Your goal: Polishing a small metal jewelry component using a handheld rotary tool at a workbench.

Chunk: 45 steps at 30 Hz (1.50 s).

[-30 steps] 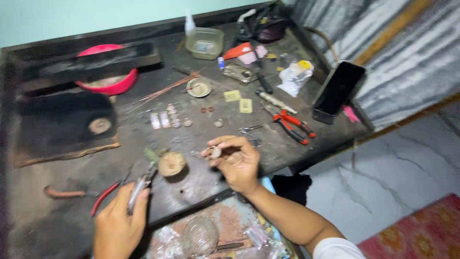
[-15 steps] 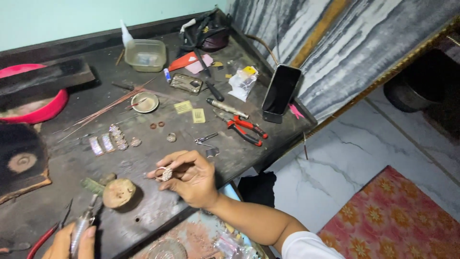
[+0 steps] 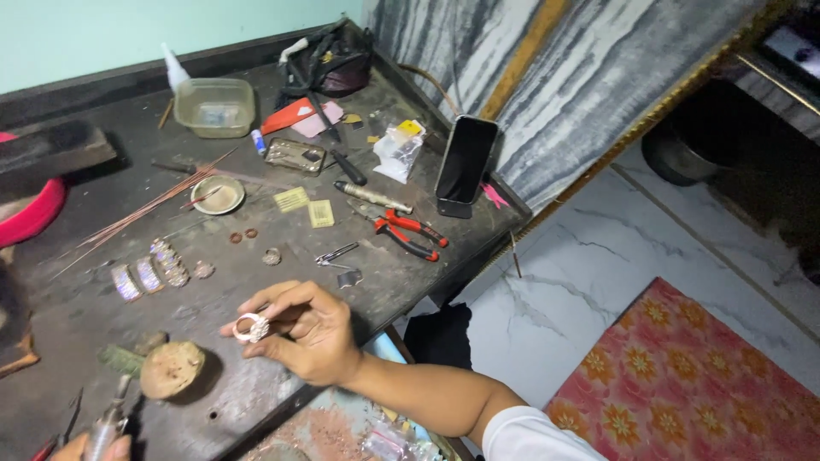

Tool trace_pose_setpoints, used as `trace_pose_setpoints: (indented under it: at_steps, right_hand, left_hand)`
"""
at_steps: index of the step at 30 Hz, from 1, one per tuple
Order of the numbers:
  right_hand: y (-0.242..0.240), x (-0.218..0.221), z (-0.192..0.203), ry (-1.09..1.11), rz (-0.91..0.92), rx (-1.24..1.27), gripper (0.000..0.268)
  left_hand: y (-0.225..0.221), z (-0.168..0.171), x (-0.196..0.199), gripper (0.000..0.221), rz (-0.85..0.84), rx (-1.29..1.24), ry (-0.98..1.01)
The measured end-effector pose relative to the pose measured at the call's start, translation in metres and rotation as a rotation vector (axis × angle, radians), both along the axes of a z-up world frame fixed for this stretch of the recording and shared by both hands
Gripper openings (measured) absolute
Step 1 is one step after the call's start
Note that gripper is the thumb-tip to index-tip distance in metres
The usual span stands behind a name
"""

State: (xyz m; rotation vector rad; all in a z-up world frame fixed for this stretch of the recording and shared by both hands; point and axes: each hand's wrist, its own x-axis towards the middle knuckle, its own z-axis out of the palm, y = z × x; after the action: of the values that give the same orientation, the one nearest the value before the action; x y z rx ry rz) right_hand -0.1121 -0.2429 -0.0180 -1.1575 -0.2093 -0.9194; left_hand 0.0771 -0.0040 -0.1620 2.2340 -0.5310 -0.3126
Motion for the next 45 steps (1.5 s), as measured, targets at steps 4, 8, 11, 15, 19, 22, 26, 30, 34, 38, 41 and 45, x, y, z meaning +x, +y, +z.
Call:
trace_pose_setpoints:
  at_steps: [4, 8, 11, 15, 19, 22, 26, 30, 34, 38, 41, 45]
  right_hand:
    - [-0.001, -0.002, 0.005, 0.021, -0.021, -0.051, 0.034]
    - [0.001, -0.004, 0.008, 0.042, -0.041, -0.036, 0.036]
    - [-0.003, -0.006, 0.013, 0.023, -0.018, -0.022, 0.033]
    - [-0.004, -0.006, 0.009, 0.075, -0.063, -0.077, 0.031]
    - [-0.004, -0.004, 0.002, 0.130, -0.092, -0.103, 0.031]
    - [-0.008, 0.002, -0.007, 0.200, -0.143, -0.088, 0.036]
    - [-0.011, 0.007, 0.005, 0.324, -0.247, -0.149, 0.037]
    - [-0.023, 0.016, 0.019, 0.476, -0.330, -0.230, 0.030]
    - [-0.036, 0.034, 0.032, 0.535, -0.351, -0.245, 0.031]
    - [-0.057, 0.063, 0.039, 0.582, -0.318, -0.321, 0.032]
    - [-0.078, 0.090, 0.032, 0.657, -0.282, -0.399, 0.032]
    - [-0.094, 0.119, 0.022, 0.724, -0.191, -0.434, 0.031]
  left_hand:
    - [-0.037, 0.041, -0.033, 0.022, -0.057, -0.020, -0.115]
    - [-0.050, 0.097, -0.067, 0.021, -0.070, -0.010, -0.243]
    - [-0.023, 0.116, -0.073, 0.026, 0.009, 0.049, -0.359]
    - [-0.002, 0.131, -0.069, 0.035, -0.011, 0.237, -0.229]
    - [-0.001, 0.144, -0.075, 0.027, -0.013, 0.132, -0.347]
    - [-0.001, 0.156, -0.075, 0.022, -0.002, -0.014, -0.394]
    - [0.001, 0.164, -0.077, 0.026, -0.068, -0.021, -0.372]
    - [0.003, 0.166, -0.077, 0.027, -0.088, -0.010, -0.343]
    - [0.002, 0.167, -0.077, 0.028, -0.091, -0.018, -0.333]
    - [0.002, 0.170, -0.077, 0.027, -0.111, -0.010, -0.342]
    - [0.002, 0.169, -0.078, 0.026, -0.112, -0.010, -0.345]
    - [0.003, 0.166, -0.075, 0.025, -0.112, 0.007, -0.355]
